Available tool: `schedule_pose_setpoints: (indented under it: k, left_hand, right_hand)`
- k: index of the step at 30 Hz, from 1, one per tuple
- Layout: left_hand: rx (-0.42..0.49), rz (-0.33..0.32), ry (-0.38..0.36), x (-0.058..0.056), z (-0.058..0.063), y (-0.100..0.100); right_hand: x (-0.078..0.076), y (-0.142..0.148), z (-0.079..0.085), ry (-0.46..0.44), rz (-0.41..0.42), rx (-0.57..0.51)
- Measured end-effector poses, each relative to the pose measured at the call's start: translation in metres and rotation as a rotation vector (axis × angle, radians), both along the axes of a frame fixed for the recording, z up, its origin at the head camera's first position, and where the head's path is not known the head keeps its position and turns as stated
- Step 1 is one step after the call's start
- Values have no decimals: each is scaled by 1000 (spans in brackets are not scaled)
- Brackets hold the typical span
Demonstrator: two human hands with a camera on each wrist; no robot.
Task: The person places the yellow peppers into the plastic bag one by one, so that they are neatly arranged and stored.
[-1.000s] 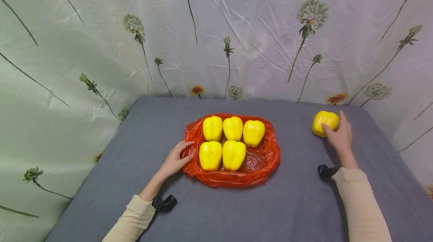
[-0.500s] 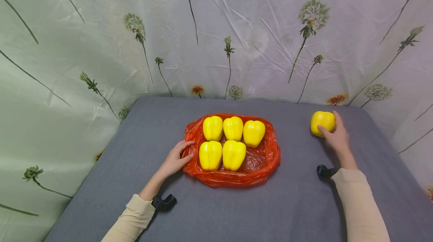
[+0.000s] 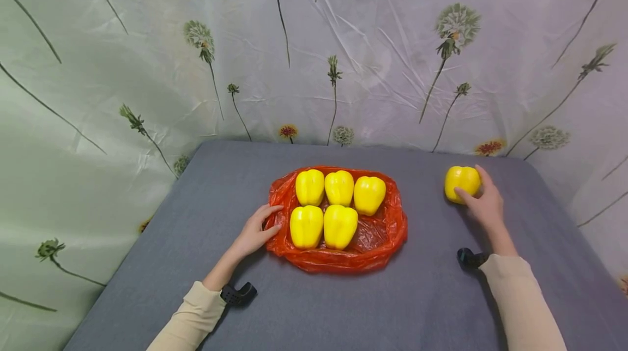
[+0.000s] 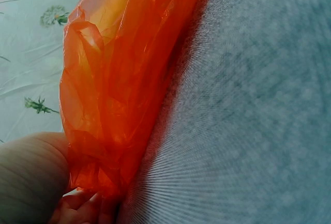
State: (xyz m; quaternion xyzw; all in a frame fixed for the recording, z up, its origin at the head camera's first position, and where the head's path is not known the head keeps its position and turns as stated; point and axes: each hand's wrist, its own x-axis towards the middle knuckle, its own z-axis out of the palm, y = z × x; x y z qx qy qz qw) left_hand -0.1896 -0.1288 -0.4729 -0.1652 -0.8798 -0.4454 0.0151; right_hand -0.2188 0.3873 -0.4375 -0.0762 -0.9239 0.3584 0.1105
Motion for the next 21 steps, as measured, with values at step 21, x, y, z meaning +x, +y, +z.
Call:
schedule_pose_setpoints:
  k: [21]
  left_hand:
    - [-14,5,-27,0,1,1]
  right_hand:
    - [17,-23,15,30,3,-2]
